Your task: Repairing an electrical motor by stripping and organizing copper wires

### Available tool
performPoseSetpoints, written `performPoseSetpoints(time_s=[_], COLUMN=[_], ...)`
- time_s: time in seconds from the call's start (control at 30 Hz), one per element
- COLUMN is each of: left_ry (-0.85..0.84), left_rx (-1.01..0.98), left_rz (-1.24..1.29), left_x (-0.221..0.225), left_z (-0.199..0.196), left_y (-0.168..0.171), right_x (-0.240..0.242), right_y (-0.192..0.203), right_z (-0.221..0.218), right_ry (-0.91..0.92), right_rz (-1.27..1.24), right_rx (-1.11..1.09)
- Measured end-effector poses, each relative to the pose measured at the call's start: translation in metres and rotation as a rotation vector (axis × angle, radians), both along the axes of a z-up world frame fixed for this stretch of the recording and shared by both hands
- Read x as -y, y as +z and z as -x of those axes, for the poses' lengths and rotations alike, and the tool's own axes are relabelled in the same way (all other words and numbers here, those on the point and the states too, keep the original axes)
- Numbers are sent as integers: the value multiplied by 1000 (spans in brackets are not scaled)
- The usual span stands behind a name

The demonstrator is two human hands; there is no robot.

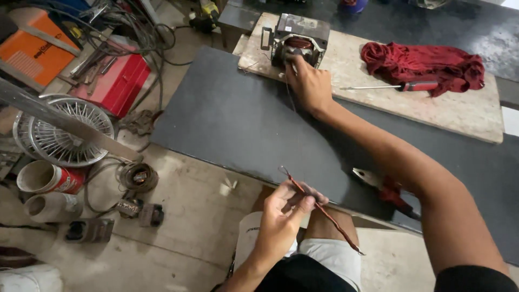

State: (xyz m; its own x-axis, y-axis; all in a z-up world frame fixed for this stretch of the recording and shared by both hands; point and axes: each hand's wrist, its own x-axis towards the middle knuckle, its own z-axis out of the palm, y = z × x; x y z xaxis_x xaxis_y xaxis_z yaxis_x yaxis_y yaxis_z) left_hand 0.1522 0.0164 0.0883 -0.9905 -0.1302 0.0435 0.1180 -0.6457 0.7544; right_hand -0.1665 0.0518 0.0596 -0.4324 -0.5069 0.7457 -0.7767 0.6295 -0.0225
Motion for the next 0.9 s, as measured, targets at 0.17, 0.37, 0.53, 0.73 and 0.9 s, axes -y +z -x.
performPoseSetpoints(time_s=[0.17, 0.37, 0.53, 0.73, 0.9], left_ry=[-82, -17, 11, 16, -41], left_rx=[64, -2, 101, 63, 128], left_rz=[98, -3, 55, 3, -60], left_x=[15, 20, 19, 22, 24], left_z=[-24, -13, 3, 2, -11], left_y=[12, 0, -2, -12, -12], right_x=[-28, -56, -43, -14, 3], right_y=[6, 92, 101, 102, 78], right_z=[4, 19, 110, 153, 189], right_ry=[317, 109, 14, 37, -17], right_rz=[-311, -94, -99, -375, -375], right_rx=[-110, -259, 470, 841, 764])
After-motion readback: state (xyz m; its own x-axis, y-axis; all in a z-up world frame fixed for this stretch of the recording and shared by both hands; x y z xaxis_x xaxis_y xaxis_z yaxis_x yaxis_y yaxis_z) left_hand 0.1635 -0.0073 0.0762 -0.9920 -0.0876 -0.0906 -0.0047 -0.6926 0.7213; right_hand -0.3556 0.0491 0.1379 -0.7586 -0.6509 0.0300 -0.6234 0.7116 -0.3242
